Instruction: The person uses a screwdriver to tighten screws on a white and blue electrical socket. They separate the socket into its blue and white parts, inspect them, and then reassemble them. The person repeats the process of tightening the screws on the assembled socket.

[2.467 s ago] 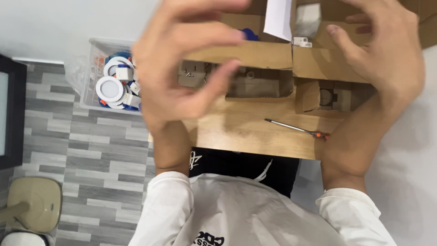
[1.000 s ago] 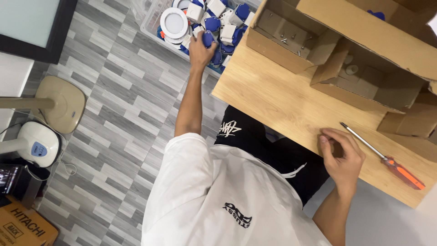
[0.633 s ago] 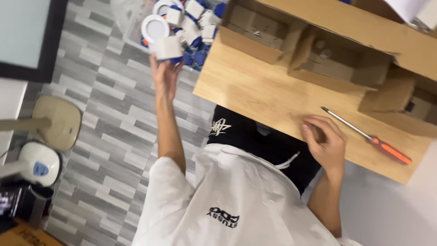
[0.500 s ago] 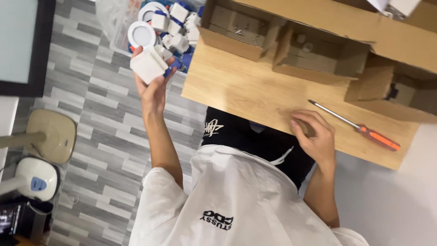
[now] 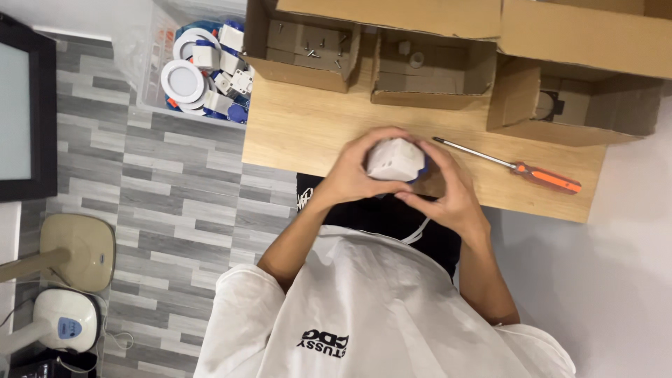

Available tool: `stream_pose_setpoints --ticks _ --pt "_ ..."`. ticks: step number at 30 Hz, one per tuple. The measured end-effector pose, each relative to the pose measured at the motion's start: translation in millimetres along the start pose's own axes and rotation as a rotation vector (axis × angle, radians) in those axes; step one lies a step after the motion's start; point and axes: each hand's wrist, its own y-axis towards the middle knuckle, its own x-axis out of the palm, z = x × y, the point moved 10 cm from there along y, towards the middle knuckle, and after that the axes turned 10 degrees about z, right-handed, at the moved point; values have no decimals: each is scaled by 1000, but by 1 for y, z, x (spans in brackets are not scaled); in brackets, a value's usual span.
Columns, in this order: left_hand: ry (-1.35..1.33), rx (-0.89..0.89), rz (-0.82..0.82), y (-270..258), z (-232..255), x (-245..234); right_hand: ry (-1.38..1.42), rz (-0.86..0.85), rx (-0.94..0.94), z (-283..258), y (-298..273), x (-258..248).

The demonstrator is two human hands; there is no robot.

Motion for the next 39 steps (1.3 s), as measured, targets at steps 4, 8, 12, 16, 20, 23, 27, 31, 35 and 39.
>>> stream_pose_setpoints --ticks 4,8,12,16,20,23,27,31,35,39 --pt "121 99 -59 5 -1 24 -83 28 -34 5 3 -15" --pt "186 115 -98 1 3 27 -18 30 -52 3 10 -19" --pt "164 65 -121 0 1 26 -20 32 -60 8 11 -16" --pt "170 101 -192 -2 13 30 -14 43 -52 12 7 -16" --pt "126 118 -213 0 24 30 -1 58 -79 3 11 -17" --pt "99 114 -169 0 24 26 8 63 -79 3 11 -16" --pt "67 97 -130 0 18 22 4 61 -77 5 12 -15" --pt "22 29 -88 2 14 20 8 62 -67 2 13 -15" --pt "-13 -11 -21 3 6 18 7 67 -55 2 13 -14" --pt "-9 -6 31 3 1 17 1 66 -50 3 12 -15"
